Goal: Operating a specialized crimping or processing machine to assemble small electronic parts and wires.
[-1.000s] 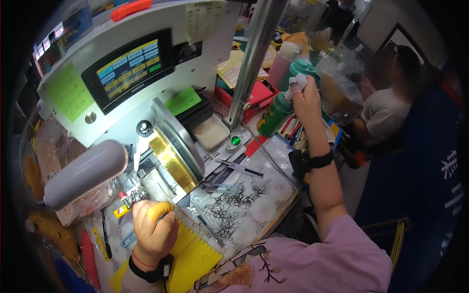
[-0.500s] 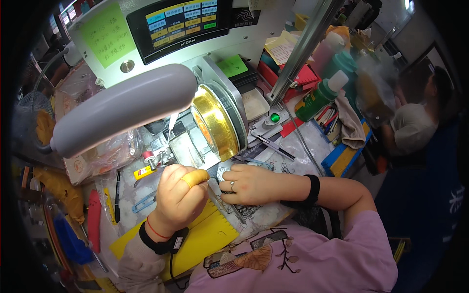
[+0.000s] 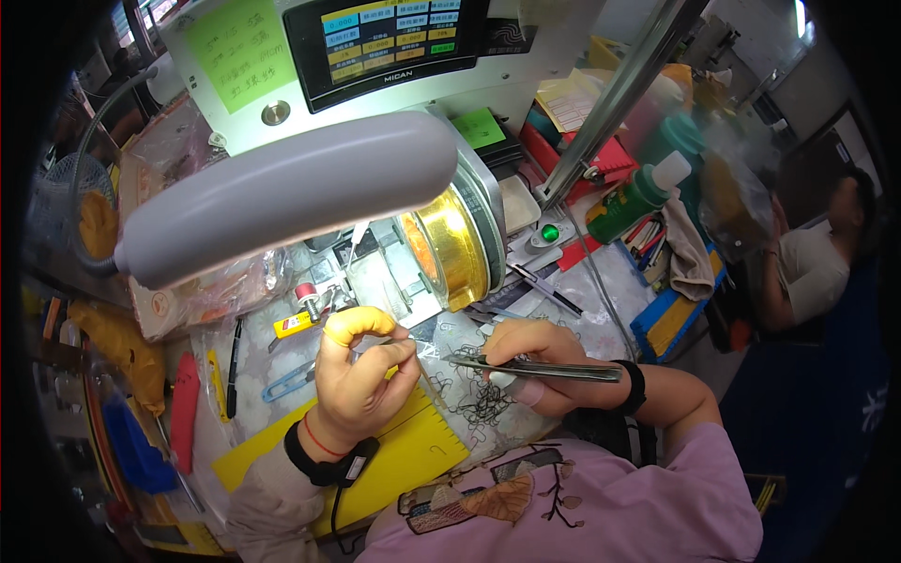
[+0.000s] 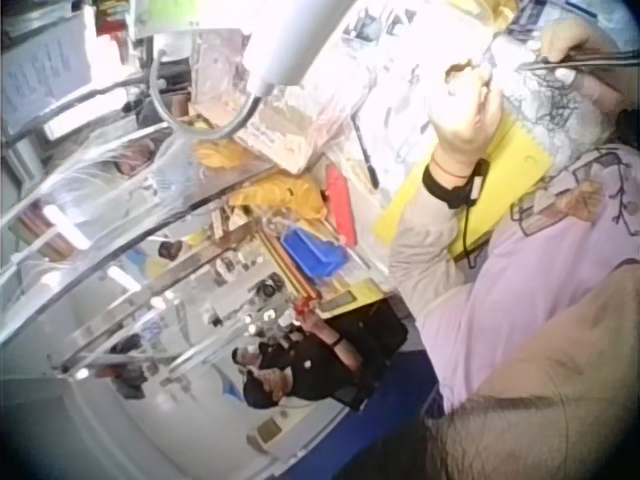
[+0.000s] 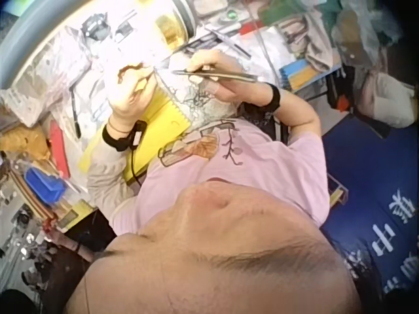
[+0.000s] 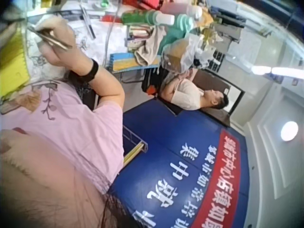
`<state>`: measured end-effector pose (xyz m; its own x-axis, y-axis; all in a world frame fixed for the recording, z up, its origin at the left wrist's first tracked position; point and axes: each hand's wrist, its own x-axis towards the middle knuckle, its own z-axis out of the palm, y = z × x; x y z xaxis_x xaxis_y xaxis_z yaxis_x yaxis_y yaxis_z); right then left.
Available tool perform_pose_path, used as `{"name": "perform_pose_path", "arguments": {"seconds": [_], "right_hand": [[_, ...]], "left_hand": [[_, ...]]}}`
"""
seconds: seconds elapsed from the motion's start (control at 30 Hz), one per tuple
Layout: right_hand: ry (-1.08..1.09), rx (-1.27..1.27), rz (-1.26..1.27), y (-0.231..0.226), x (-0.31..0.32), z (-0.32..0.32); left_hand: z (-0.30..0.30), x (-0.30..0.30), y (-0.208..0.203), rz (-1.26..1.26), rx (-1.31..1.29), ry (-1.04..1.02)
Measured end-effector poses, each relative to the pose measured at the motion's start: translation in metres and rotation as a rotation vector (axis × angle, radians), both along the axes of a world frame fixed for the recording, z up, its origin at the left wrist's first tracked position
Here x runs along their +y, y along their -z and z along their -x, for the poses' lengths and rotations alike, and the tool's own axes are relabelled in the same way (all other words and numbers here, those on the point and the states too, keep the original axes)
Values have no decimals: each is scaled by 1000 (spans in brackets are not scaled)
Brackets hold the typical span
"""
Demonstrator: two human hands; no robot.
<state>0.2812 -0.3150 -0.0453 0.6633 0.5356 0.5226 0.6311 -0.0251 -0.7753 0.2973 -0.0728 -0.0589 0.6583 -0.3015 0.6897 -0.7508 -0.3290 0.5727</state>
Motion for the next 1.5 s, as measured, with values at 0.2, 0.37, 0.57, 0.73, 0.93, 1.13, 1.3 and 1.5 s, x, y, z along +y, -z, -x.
{"name": "perform_pose_path", "arguments": {"seconds": [0.2, 0.37, 0.57, 0.73, 0.93, 1.13, 1.3, 1.5], "right_hand": [[114, 197, -192, -7, 19, 4], [148, -162, 47, -10, 17, -5], [152, -207, 58, -6, 22, -5], [140, -201, 85, -8, 23, -8], [-17, -292, 231, -10, -6, -9], [36, -539, 534, 25, -26, -11], [520, -319, 244, -17, -35, -64], [232, -89, 199, -10, -12, -125]], "left_hand": [[-1, -1, -6, -39, -25, 9], [0, -3, -7, -40, -68, 9], [-1, -2, -7, -48, -74, 12], [-1, 0, -7, -65, -84, 3], [-3, 2, -12, -187, -252, -140], [-18, -2, -40, -304, -250, -319], [-37, -17, -53, -379, -230, -379], [-59, -45, -45, -310, -221, -418]]}}
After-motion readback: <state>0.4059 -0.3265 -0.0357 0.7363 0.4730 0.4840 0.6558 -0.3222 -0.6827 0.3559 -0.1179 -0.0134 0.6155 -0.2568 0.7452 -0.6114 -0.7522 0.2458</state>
